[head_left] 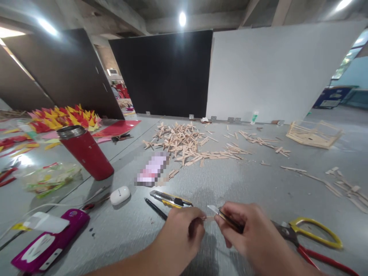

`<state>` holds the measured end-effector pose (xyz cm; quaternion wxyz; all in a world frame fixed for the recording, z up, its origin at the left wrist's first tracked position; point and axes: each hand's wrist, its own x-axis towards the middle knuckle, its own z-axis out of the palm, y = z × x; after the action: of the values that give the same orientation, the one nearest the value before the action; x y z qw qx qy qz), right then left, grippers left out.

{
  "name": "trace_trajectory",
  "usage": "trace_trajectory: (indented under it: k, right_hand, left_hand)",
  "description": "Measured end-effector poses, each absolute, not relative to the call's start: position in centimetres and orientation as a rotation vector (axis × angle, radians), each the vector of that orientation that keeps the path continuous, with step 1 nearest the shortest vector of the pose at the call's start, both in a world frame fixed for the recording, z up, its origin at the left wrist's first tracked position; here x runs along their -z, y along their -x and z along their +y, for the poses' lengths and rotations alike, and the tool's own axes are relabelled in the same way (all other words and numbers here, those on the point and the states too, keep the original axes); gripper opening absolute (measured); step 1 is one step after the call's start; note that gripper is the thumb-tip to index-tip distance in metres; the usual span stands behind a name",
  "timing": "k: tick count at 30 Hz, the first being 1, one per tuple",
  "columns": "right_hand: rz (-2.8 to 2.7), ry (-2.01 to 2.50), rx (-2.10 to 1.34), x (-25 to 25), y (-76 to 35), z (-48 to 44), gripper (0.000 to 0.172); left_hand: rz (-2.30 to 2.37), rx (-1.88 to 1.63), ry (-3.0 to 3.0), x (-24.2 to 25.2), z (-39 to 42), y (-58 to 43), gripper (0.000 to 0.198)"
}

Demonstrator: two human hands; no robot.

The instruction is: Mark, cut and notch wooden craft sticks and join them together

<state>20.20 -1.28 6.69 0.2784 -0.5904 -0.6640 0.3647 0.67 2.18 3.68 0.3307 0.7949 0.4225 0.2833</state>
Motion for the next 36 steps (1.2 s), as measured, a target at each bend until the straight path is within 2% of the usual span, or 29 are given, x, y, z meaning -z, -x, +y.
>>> trace_trajectory:
  k: [3,7,14,20,24,30,33,36]
  right_hand:
    - [-1.76,1.602,-0.956,-7.1,-20.4,-1.1,0.032]
    - [-1.725,1.618,-0.947,-7.3,-20.4,-0.9,0.033]
    - [-1.657,1.609,-0.99,-6.8,-20.3,-0.7,0.034]
    - [-1.548,1.568,-1.039,-6.4,-19.7,-1.1,0.036]
    - [-1.518,1.548,-1.028,-6.0,-19.3,-1.2,0.037]
    - [-1.499,1.531,-1.047,-5.3,-19.1,-1.2,0.036]
    - [-1.504,1.534,-1.037,-5.2,-19.0,-1.2,0.038]
    - [-1.506,1.539,-1.029,-5.4,-19.1,-1.1,0.039]
  left_hand:
    - [1.055,-0.863,-2.045,-3.3,2.1,-0.8,0.03]
    - [1.019,-0.999,-2.139,-2.9,2.2,-0.8,0.014]
    - [0.824,-1.403,-2.475,-2.0,3.0,-0.4,0.024]
    - [0.782,-1.279,-2.797,-1.2,3.0,0.7,0.031]
    - [0.714,-1.13,-2.867,-1.2,3.2,1.1,0.044]
    - [0.706,-0.915,-2.966,-1.5,3.2,1.0,0.052]
    - [0.787,-0.877,-2.969,-1.3,3.2,0.6,0.047]
    - [0.874,-0.952,-2.833,-1.5,3.2,0.2,0.032]
